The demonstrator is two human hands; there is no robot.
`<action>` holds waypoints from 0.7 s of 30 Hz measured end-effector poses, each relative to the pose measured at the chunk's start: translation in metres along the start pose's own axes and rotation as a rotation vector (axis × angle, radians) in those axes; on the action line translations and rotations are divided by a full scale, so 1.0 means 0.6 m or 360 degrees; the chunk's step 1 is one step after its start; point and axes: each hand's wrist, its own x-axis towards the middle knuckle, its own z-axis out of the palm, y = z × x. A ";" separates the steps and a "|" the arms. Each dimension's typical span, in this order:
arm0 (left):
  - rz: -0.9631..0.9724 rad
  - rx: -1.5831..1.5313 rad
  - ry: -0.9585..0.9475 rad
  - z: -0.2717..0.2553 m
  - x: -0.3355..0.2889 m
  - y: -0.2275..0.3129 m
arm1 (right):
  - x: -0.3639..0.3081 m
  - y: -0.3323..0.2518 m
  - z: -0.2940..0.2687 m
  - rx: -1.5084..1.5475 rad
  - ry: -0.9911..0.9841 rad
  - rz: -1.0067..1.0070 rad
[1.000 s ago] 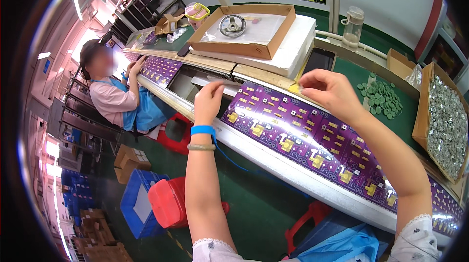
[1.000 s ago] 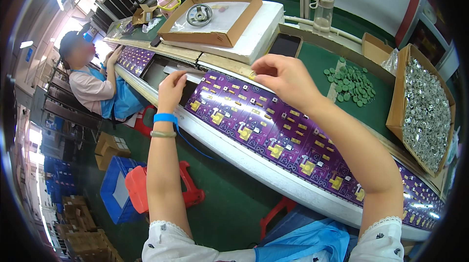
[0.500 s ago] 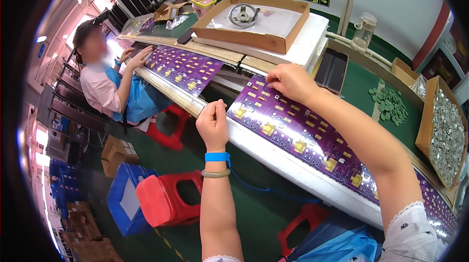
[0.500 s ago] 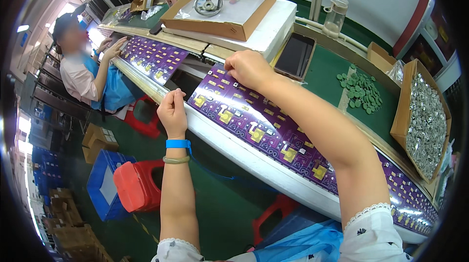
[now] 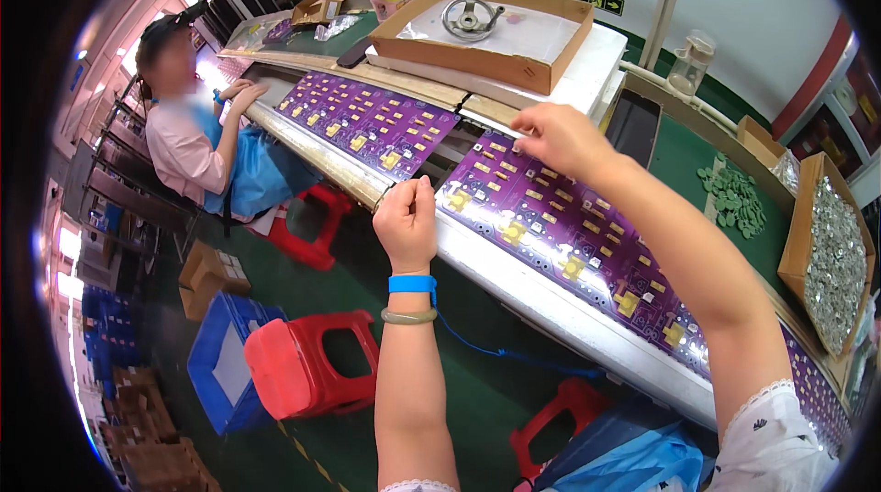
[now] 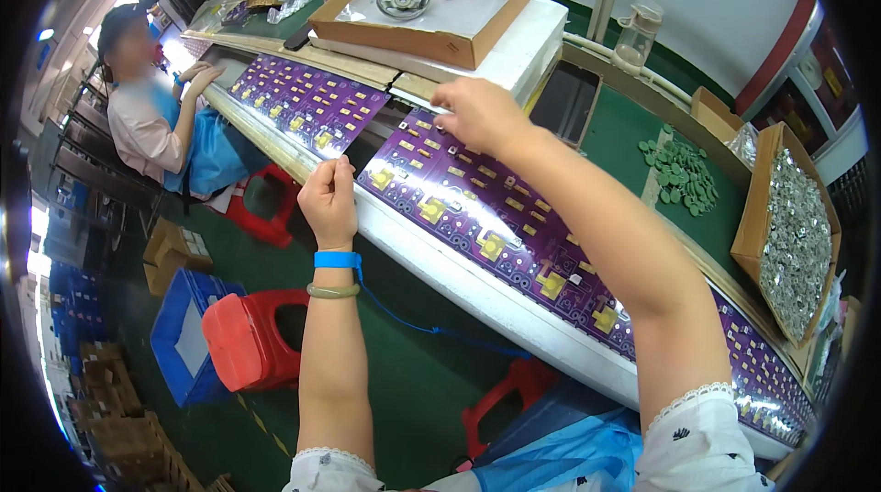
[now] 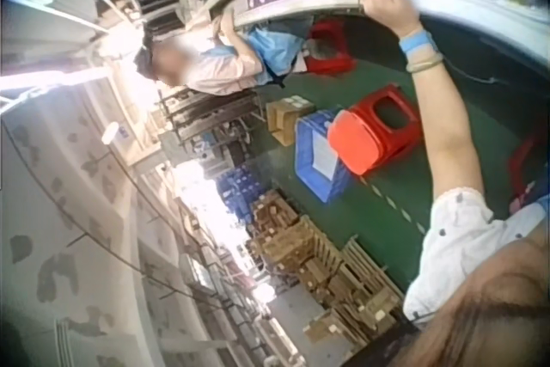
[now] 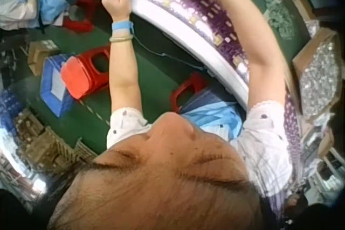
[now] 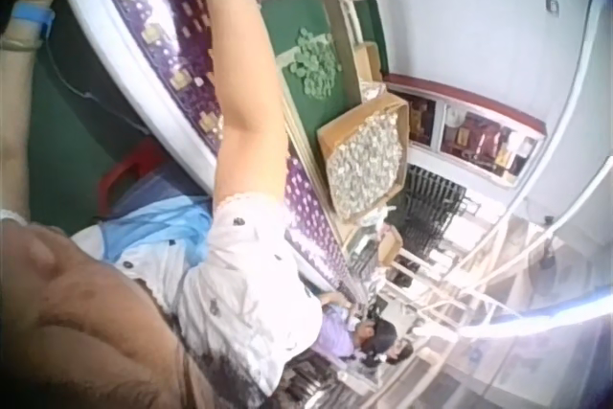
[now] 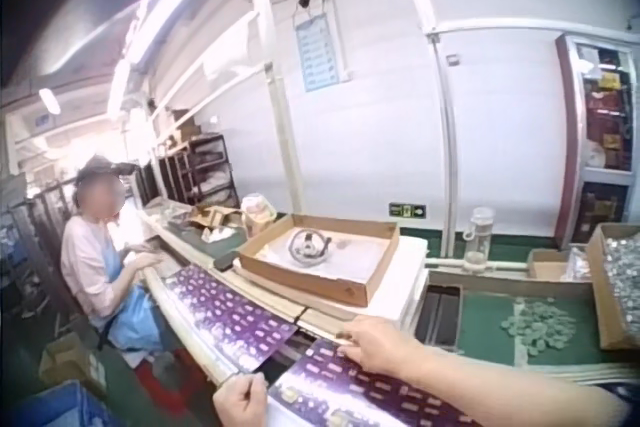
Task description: The person picks small silver components from a cardboard box and places them onto designated spots on a long purple circuit board. The person works continuously along the board, handling components one by one with their hands. Other workers are visible in the background performing similar assembly tasks.
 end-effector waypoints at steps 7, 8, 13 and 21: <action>-0.0132 0.0019 0.0011 0.008 0.000 -0.021 | -0.181 -0.048 -0.302 0.0201 0.0538 -0.0026; -0.0238 0.0096 -0.0075 0.008 -0.003 -0.028 | -0.232 -0.042 -0.345 0.0086 0.0600 0.0024; -0.0113 0.0277 -0.0218 -0.008 0.001 -0.064 | -0.520 0.009 -0.556 -0.0254 0.0934 0.0509; 0.0002 -0.0220 -0.0528 0.045 0.021 0.055 | -0.879 0.066 -0.638 -0.0087 0.1100 0.1263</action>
